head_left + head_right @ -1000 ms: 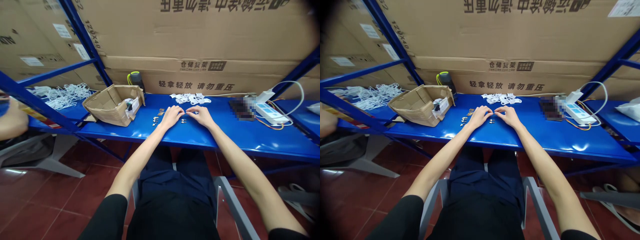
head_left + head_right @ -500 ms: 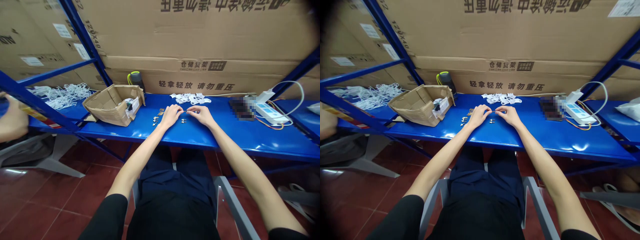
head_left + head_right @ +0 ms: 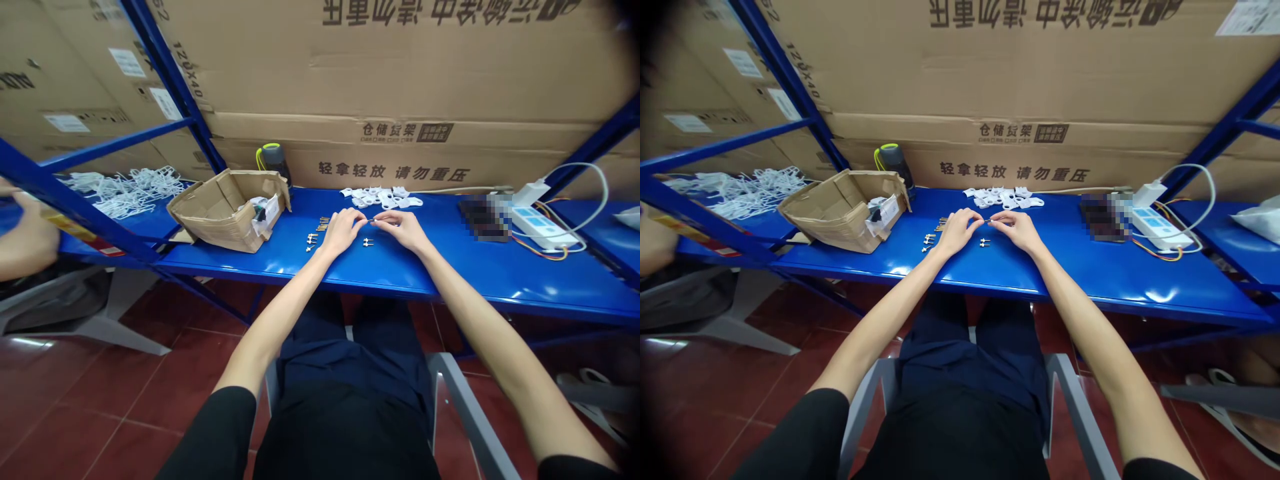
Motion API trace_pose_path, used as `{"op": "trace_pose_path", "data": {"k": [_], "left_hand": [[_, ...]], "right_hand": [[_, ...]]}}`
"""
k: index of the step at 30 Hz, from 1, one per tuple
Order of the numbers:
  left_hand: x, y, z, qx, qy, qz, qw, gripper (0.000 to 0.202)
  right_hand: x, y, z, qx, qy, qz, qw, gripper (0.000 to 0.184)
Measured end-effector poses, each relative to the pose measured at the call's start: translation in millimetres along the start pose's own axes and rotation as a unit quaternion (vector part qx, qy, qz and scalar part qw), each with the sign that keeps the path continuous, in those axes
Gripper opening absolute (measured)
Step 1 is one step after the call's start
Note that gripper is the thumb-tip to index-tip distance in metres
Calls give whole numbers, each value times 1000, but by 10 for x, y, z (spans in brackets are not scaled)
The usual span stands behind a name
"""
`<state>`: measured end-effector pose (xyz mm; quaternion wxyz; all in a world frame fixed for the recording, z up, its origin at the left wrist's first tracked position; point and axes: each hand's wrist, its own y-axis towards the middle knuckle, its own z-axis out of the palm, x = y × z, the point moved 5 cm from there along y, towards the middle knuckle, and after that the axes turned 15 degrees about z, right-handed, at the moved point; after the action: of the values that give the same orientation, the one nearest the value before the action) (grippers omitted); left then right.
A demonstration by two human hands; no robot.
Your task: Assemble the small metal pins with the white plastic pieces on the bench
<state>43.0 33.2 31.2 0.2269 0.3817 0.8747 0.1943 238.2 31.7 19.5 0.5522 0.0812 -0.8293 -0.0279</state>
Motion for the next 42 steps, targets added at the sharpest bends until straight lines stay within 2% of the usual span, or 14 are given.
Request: {"op": "trace_pose_path", "data": {"k": [6,12,16,28,42], "left_hand": [[-4,2,6,9,-5,1,1000,25],[0,10,-9,-15,-14,10,1000,23],[0,13,-17,-13,-16,6,1000,24],[-35,22,-39,-45,-52,61,996,19],[-36,12,-44,-75,-91,80,990,15]], "right_hand": [[-5,0,33,20,27,11,999,41],[21,-6,18,9,29,10,999,42],[25,-14,32,19,24,5,1000,42],[43,-4,-17,-8,20,-5,1000,47],[67,-22,8,21,42,2,999,48]]}}
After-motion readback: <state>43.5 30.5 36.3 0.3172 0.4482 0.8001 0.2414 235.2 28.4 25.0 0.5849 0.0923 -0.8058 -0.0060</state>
